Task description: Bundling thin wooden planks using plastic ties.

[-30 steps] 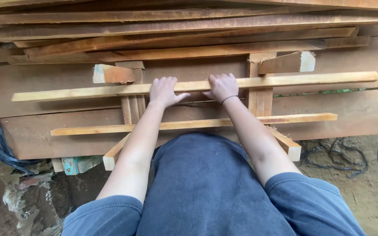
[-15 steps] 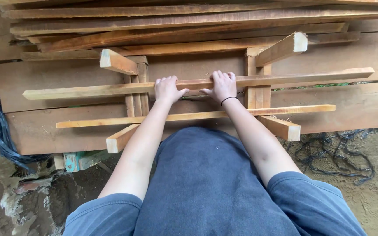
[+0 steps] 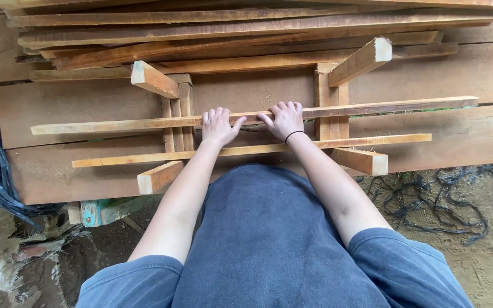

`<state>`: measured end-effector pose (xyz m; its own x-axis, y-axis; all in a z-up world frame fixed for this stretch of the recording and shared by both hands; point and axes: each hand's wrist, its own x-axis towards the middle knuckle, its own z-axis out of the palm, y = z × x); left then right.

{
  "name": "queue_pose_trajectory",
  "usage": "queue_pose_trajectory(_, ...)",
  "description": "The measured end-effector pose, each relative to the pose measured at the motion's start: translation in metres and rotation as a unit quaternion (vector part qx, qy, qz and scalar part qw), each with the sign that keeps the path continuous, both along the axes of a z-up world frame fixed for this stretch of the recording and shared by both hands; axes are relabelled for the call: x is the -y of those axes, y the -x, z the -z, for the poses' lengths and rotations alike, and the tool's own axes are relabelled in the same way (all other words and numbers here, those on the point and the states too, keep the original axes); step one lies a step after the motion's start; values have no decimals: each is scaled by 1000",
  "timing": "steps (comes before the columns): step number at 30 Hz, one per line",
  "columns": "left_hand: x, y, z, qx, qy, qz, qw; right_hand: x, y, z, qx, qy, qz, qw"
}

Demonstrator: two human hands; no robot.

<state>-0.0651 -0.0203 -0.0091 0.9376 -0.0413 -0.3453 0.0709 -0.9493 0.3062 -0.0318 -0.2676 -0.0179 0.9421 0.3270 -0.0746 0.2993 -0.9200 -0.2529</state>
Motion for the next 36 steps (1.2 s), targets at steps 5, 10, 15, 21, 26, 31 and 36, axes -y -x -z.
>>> queue_pose_trajectory(5,-5,12,49,42,-7,-9,999,1,2,-7,-131,-9,39,991)
queue_pose_trajectory(10,7,22,11,-12,4,-51,999,6,13,-3,-140,3,51,989)
queue_pose_trajectory(15,11,35,5,-8,5,-76,997,13,29,7,-2,2,33,999)
queue_pose_trajectory(21,6,69,11,77,-6,-81,994,25,48,-4,67,-71,-10,995)
queue_pose_trajectory(26,-10,71,25,159,-32,-23,986,35,51,-1,103,-33,-27,994)
queue_pose_trajectory(31,-19,58,45,139,-58,-22,988,37,51,2,145,-23,-38,988)
queue_pose_trajectory(36,-17,78,46,205,-33,8,978,39,52,10,151,-33,-10,988)
